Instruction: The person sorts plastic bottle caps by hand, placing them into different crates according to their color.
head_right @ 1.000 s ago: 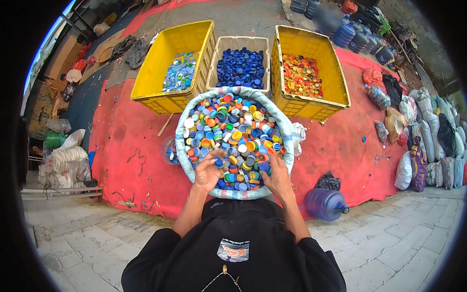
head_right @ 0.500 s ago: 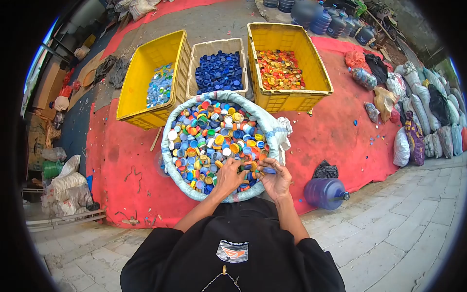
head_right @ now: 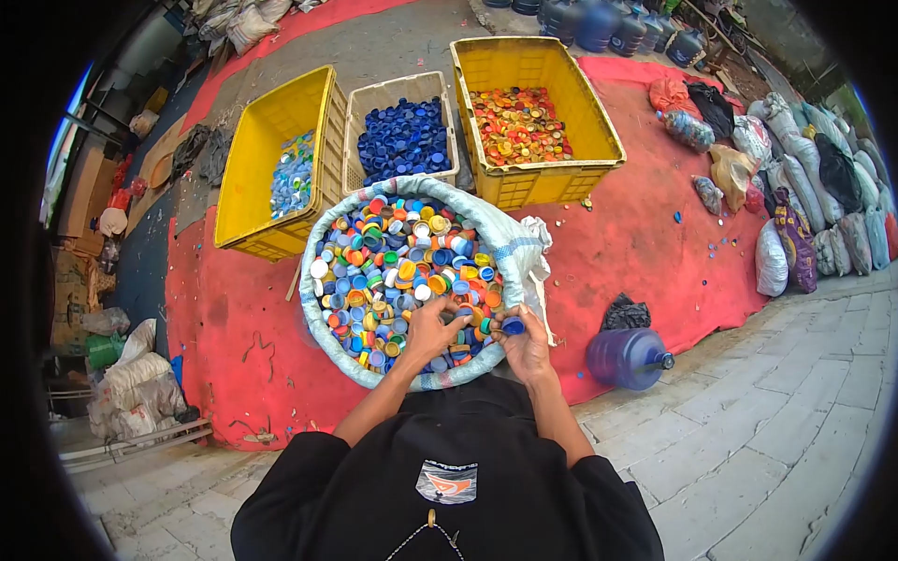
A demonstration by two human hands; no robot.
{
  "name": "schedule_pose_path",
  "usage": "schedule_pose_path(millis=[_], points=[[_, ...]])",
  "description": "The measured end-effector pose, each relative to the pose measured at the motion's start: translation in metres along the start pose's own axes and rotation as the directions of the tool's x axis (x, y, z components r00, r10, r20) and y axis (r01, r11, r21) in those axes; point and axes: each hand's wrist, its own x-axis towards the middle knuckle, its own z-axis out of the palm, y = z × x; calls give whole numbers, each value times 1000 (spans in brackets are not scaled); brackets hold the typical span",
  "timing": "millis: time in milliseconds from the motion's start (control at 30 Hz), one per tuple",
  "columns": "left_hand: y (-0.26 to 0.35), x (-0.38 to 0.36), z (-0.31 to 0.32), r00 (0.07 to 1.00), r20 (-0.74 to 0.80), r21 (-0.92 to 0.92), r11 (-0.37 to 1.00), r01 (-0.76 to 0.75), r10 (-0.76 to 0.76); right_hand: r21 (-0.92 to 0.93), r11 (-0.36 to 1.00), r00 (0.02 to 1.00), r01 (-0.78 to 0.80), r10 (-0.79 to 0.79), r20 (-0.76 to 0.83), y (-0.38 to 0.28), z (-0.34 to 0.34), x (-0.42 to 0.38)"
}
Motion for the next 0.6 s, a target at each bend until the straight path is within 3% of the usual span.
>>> schedule_pose_path(millis=[67,133,167,233,267,333,367,400,467,500,600], points=[[-2,2,-9,991,23,-260,956,135,-134,-54,999,1000,-6,5,-8,1,3,4],[-4,2,-22,977,34,-540,819,197,-212,-116,993,1000,-25,25,-1,1,5,8],[-6,0,-34,952,158,-670,680,299,-263,-194,980,999,-34,41,29,2,3,12],[-7,-5,-46,936,220,-895,323,306,-275,-346,937,993,-44,80,90,5,2,20],[-9,-7,-51,931,250,-950,119,289,-267,-582,809,989,74,17,149,7,3,23],[-21,-12,-57,940,293,-953,-135,272,-177,-879,367,950,304,-53,306,5,24,21],[-28,-16,-58,936,302,-946,-178,271,-182,-928,50,929,369,4,370,-5,38,14],[-30,-20,-59,931,313,-937,-222,271,-185,-898,-116,905,425,33,424,-2,36,17],[-38,-26,-55,937,266,-961,-139,240,-227,-751,-425,853,505,115,509,6,26,24],[-39,-28,-54,940,239,-970,-96,221,-245,-728,-489,872,479,168,461,7,30,25],[-42,-38,-52,932,256,-963,-149,223,-257,-594,-564,797,574,220,562,13,28,29]])
